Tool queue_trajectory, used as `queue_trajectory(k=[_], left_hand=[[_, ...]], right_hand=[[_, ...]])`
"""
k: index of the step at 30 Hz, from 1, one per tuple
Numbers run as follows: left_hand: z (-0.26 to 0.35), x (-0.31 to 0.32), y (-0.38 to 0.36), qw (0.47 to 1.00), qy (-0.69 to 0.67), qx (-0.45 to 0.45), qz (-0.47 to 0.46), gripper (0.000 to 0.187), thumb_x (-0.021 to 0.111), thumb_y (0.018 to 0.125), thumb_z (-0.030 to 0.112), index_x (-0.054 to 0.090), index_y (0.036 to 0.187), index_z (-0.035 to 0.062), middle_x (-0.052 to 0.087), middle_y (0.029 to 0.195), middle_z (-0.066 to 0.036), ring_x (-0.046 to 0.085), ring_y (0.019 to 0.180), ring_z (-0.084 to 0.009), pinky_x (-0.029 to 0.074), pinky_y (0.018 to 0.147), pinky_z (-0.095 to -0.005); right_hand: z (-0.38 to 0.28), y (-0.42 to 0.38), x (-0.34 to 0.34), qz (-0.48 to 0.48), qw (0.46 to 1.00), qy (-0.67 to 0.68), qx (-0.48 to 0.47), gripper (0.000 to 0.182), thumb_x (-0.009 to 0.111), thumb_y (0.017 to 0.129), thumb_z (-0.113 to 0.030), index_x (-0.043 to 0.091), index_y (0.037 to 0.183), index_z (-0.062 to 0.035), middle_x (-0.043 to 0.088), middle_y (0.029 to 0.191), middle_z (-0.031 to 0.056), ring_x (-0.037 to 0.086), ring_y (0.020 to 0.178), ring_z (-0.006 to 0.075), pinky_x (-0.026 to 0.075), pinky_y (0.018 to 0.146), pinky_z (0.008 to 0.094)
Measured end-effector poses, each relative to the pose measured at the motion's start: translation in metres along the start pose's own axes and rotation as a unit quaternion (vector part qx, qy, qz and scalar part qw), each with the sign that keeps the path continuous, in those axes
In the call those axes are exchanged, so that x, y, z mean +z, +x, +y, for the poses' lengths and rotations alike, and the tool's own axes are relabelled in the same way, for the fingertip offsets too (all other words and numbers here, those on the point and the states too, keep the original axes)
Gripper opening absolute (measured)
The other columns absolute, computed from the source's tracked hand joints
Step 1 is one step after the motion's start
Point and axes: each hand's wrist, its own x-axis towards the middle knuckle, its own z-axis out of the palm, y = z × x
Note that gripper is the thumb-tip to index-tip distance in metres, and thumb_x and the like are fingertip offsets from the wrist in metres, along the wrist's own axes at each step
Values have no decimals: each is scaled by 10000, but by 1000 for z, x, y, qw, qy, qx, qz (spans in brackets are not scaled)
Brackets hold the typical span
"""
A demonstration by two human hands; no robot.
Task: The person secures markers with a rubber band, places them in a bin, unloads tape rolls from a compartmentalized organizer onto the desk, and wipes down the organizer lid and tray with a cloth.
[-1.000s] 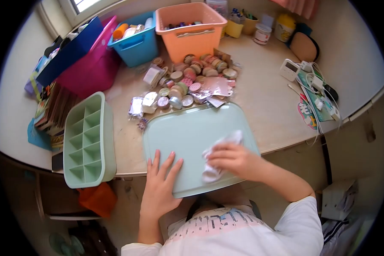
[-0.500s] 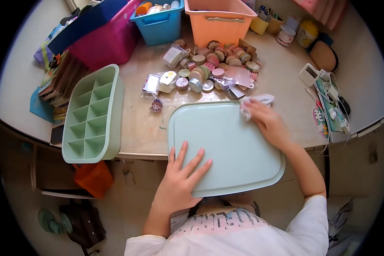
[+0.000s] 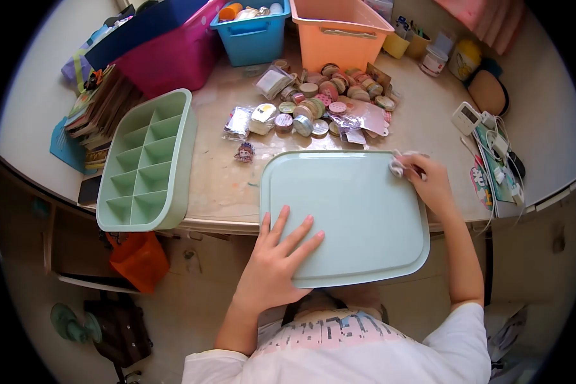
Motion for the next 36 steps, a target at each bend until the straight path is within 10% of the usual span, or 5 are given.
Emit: queue_trajectory(k=[12, 19, 28, 36], left_hand=[[-1, 0, -2, 1000, 15, 17, 7, 865, 917, 542, 284, 682, 1366, 168, 553, 1538, -86, 380, 1499, -440, 268, 1216, -665], [-18, 13, -25, 992, -34, 15, 118, 887, 961, 546, 325, 657, 1355, 123, 525, 1537, -114, 379, 1491, -447, 310, 1198, -660], [-24, 13, -32, 977, -66, -86, 182, 1731, 1007, 406, 583, -68, 1647, 33, 156, 1678, -290, 373, 1487, -457, 427, 1158, -536], [-26, 19, -30, 969, -74, -85, 220, 1734, 1011, 400, 583, -62, 1653, 48, 214, 1647, -312, 425, 1454, -455, 459, 1124, -530]], right_hand=[[-114, 67, 140, -7, 930, -120, -349, 100, 629, 841, -67, 672, 928, -41, 671, 993, 105, 658, 918, 295, 573, 787, 412], [-99, 83, 127, -15, 959, 58, -279, 134, 699, 860, -74, 716, 992, -61, 704, 990, 113, 715, 875, 360, 575, 770, 452], [-144, 76, 161, -47, 935, -10, -352, 56, 669, 861, -74, 663, 916, -67, 643, 931, 113, 659, 950, 340, 552, 777, 450], [-141, 62, 141, -131, 925, 85, -346, 45, 706, 904, -100, 690, 930, -66, 650, 911, 109, 664, 883, 348, 547, 733, 445]])
